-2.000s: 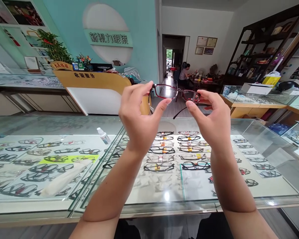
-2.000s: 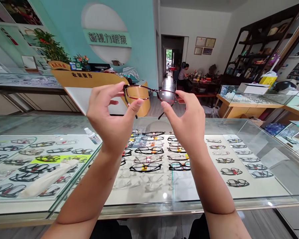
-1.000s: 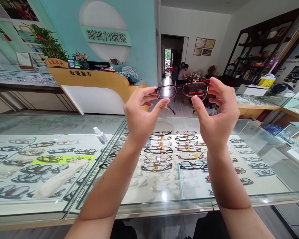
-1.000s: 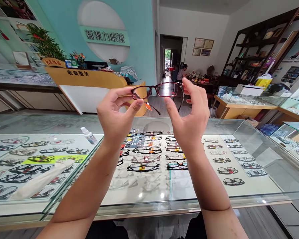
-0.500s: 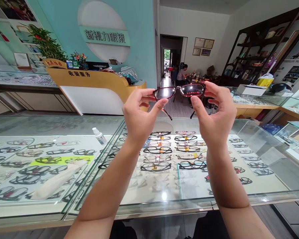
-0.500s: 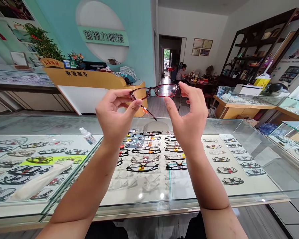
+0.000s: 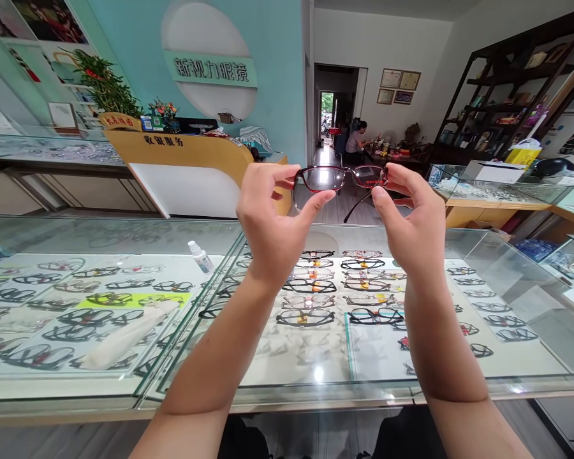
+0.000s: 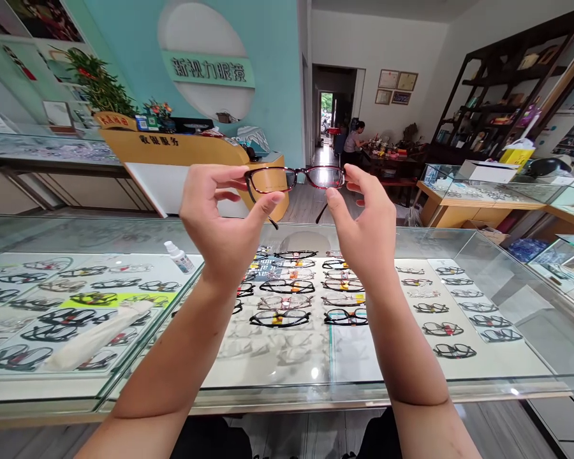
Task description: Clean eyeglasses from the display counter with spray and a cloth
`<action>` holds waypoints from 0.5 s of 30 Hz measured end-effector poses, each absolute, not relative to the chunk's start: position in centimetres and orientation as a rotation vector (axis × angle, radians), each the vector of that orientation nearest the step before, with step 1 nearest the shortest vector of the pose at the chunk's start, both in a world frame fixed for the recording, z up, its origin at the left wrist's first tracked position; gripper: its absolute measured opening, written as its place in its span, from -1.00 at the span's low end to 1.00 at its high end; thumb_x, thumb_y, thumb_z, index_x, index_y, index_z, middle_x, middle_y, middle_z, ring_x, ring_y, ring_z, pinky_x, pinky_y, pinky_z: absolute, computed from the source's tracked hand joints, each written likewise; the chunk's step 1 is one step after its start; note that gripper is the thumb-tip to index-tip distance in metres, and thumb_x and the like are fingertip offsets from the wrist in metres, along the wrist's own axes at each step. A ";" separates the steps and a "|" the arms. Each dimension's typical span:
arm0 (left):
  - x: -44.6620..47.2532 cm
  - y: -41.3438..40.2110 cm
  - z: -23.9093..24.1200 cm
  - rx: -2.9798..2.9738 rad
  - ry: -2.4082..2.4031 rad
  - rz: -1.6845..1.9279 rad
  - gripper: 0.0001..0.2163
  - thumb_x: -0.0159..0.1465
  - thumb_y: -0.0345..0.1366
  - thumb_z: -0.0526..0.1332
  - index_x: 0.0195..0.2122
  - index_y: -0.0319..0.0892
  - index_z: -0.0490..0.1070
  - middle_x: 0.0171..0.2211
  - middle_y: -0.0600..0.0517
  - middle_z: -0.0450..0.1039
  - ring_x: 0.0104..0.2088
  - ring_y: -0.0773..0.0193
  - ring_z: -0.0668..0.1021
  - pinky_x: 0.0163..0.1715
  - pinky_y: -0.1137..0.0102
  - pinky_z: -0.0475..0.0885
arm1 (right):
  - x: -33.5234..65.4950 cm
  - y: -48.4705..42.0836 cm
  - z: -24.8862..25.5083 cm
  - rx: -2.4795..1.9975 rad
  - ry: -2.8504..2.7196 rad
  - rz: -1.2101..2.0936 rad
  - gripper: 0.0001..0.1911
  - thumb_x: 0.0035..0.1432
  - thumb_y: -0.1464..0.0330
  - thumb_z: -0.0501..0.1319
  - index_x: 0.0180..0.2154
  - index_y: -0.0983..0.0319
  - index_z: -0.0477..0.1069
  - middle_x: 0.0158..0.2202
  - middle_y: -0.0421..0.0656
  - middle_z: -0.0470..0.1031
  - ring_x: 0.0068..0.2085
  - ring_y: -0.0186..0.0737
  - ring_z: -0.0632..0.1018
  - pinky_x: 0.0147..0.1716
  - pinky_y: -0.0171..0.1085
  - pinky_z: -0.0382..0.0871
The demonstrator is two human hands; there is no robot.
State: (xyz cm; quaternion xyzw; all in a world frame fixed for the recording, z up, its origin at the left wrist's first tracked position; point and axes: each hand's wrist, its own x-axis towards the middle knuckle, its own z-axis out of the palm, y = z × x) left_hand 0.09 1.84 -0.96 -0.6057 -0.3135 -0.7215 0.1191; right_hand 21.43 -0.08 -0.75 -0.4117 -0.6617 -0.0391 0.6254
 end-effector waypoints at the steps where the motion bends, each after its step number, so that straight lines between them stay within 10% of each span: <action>1: 0.1 1.7 -0.9 -1.779 -0.924 -2.112 -0.57 0.23 0.11 0.56 -0.04 0.04 0.54 -0.10 -0.03 0.60 -0.14 0.10 0.64 -0.18 0.14 0.56 | 21.4 -0.1 -0.8 -0.947 -1.522 -0.085 -0.52 0.43 0.06 0.29 0.28 0.04 0.52 0.22 -0.01 0.66 0.18 0.07 0.67 0.17 0.19 0.62; 15: -0.3 1.8 -1.0 -1.844 -0.938 -2.091 -0.51 0.22 0.14 0.55 0.04 0.04 0.49 -0.02 -0.09 0.54 0.15 -0.09 0.57 0.13 0.02 0.55 | 21.2 0.5 -0.8 -0.961 -1.566 0.048 -0.58 0.41 0.18 0.29 0.24 0.09 0.56 0.20 0.01 0.69 0.17 0.04 0.70 0.11 0.12 0.65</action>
